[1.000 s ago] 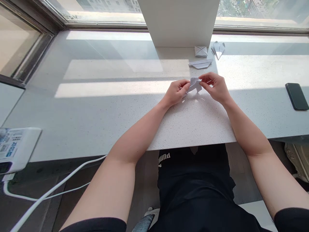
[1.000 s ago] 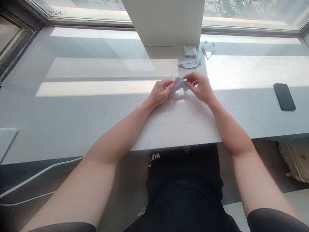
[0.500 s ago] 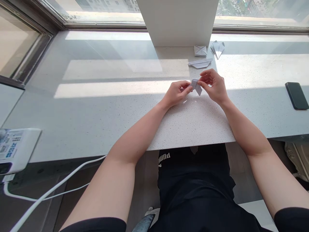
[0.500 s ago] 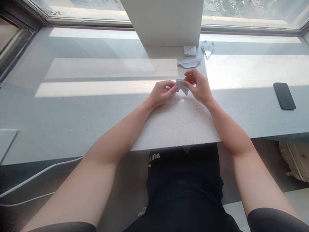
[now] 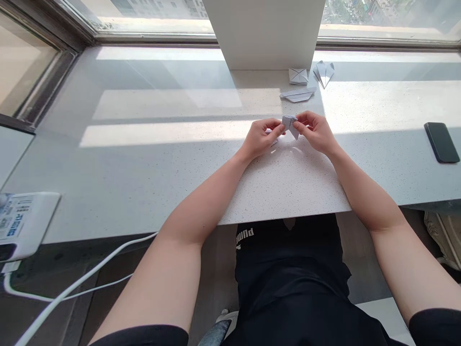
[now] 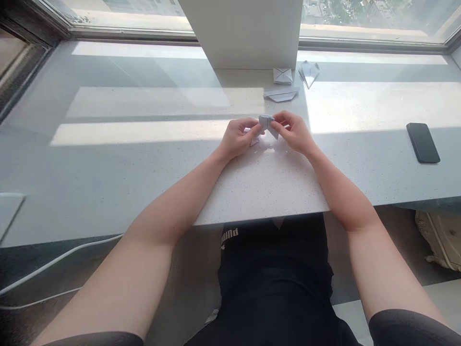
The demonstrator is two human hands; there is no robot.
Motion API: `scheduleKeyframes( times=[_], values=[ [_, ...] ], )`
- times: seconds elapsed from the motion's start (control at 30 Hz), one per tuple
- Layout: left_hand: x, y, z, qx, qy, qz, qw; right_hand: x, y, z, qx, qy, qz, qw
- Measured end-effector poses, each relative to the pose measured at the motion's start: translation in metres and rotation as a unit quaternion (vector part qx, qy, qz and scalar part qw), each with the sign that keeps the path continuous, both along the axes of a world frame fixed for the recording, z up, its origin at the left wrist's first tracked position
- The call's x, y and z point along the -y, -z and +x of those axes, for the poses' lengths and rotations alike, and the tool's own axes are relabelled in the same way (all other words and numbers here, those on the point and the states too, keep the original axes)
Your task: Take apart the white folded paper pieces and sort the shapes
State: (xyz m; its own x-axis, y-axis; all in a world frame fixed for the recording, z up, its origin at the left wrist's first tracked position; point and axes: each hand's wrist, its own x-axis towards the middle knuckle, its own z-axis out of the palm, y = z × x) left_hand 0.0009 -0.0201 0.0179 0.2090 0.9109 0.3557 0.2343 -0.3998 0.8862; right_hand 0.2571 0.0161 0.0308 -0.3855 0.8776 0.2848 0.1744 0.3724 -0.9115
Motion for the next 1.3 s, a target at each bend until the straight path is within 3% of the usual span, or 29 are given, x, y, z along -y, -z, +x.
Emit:
scheduleKeyframes(
  times=[0.17,0.33,0.47,0.6,0.8,1.0,1.3],
  values=[
    [-0.011,0.005,-0.017,-0.085,-0.049,0.026,0.995,-0.010,0.007,0.005,-0.017,0.018,0.003,1.000],
    [-0.016,0.004,-0.041,-0.257,-0.084,0.021,0.963,-0.019,0.010,0.014,-0.014,0.041,0.001,0.999],
    [-0.015,0.005,-0.043,-0.318,-0.094,0.014,0.943,-0.021,0.012,0.015,-0.014,0.049,-0.002,0.999],
    [-0.020,0.015,-0.038,-0.259,-0.081,0.033,0.962,-0.020,0.013,0.013,-0.006,0.050,-0.002,0.999],
    [-0.020,0.019,-0.028,-0.073,-0.083,0.009,0.994,-0.016,0.010,0.010,-0.002,0.034,-0.023,0.999],
    [-0.009,0.011,-0.005,0.074,-0.098,-0.055,0.991,-0.008,0.009,0.002,-0.018,-0.003,-0.055,0.998],
    [-0.011,0.015,0.002,0.128,-0.081,-0.113,0.982,-0.004,0.012,-0.001,-0.007,0.016,-0.043,0.999]
  ],
)
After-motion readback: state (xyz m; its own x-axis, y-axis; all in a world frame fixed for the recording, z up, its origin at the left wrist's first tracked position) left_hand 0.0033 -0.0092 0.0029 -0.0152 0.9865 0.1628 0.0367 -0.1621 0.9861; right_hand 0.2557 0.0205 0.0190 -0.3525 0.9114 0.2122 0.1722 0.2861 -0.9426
